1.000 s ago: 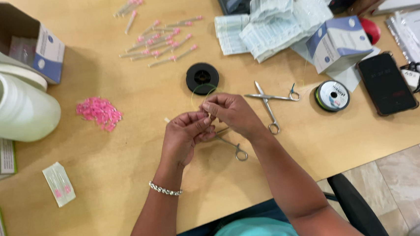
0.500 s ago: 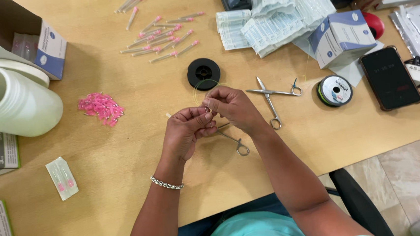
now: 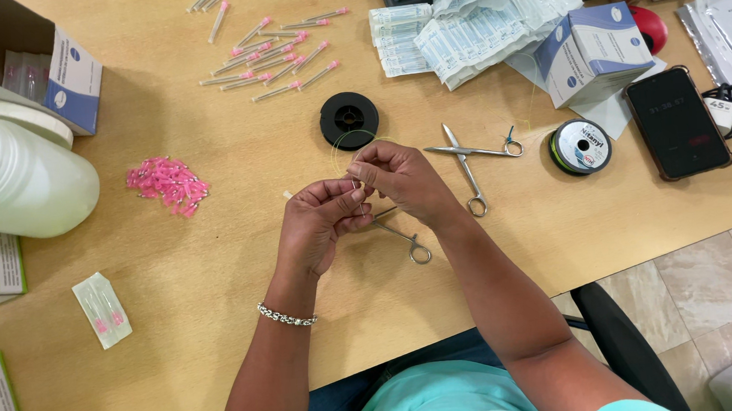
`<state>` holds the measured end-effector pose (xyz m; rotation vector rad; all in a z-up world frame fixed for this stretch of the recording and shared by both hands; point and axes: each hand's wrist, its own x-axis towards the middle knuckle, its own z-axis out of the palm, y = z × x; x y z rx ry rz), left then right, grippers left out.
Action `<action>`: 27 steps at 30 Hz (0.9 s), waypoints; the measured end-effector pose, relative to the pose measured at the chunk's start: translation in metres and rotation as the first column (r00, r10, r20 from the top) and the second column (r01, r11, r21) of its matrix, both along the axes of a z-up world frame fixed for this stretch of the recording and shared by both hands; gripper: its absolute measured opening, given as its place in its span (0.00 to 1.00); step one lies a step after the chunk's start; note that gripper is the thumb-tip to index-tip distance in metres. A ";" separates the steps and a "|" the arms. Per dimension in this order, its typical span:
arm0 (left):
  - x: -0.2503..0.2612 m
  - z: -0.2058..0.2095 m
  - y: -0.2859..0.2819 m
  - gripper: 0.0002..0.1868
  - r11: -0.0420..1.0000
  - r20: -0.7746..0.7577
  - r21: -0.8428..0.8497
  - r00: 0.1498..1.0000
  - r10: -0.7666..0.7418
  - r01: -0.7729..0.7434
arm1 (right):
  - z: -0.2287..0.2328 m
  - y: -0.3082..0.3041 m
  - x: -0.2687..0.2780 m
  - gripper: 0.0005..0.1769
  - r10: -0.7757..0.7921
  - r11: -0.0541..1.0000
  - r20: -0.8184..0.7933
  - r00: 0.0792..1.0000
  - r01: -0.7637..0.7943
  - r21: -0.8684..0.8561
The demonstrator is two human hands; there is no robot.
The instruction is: The person assembles medical supplies on a wooden table. They use hemostats to thread a yellow suture through a needle and then insert the needle into a small plastic tube. The person repeats this process with multiple needles and tubes.
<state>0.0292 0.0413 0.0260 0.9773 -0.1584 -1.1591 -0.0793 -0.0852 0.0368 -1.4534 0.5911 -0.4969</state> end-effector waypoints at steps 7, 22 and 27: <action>0.002 0.006 0.000 0.10 1.000 0.023 0.015 1.000 0.006 -0.006 | 0.013 -0.002 -0.004 0.14 0.102 0.994 -0.001 0.995 -0.102 0.030; 0.025 -0.016 0.005 0.09 0.984 -0.064 -0.079 0.986 0.154 -0.159 | 0.045 -0.031 -0.066 0.43 -0.165 0.963 0.198 0.966 0.114 0.246; 0.024 -0.009 0.006 0.09 0.981 -0.079 -0.091 0.984 0.162 -0.169 | 0.031 0.005 -0.086 0.26 0.015 0.753 -0.486 0.874 -0.329 -0.569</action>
